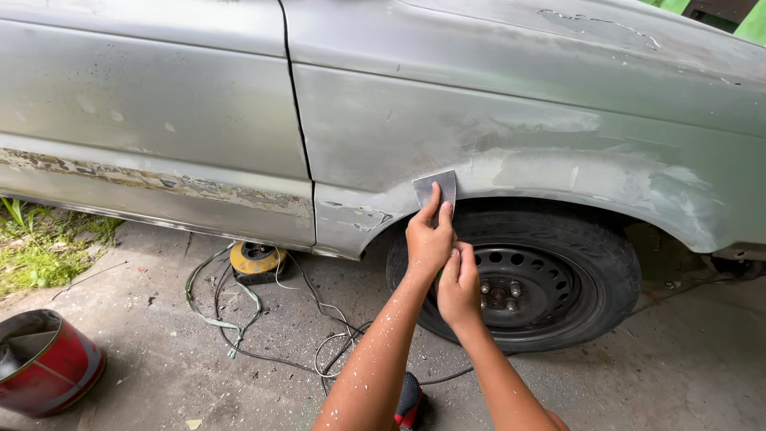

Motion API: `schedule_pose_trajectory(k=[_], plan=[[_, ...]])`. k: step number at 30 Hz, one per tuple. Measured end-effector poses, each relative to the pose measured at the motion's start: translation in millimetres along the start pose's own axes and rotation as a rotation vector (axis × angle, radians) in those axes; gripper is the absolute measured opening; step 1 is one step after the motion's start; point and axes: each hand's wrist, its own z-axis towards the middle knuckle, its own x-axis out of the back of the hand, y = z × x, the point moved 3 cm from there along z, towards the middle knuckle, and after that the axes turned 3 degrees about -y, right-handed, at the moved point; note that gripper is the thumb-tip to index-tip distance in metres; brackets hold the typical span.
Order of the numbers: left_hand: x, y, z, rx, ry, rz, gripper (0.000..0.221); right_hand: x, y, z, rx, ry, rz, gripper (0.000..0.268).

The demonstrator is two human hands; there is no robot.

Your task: The person scrapes the front fender of a silver car using a green-handled scraper. They repeatedly scrape the surface near the wheel arch to remove material, occasionally pausing to feel the surface with their hand.

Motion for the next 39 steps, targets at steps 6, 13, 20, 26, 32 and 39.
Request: schedule_pose_trajectory(k=[6, 13, 20, 26, 32, 39], plan=[[3, 6, 5, -0.015, -0.007, 0.013, 0.046, -1, -7, -1, -0.026, -0.019, -0.018, 0.029], [9, 44, -4, -0.218, 0.072, -0.067, 0.047, -5, -25, 14, 0.055, 0.037, 0.096, 0.030], [5, 25, -26, -0.023, -0.030, -0.059, 0.050, 18, -13, -8, -0.069, -0.092, -0.038, 0.031], [-11, 26, -32, 0.007, -0.015, -0.068, 0.051, 38, -19, -9, -0.083, -0.089, -0.072, 0.034], [-11, 14, -3, -0.018, 0.000, 0.022, 0.047, 13, -2, 7, -0.051, -0.006, -0.085, 0.029], [-5, 35, -16, -0.003, -0.005, 0.010, 0.049, 19, -29, -3, 0.005, 0.036, -0.063, 0.030]])
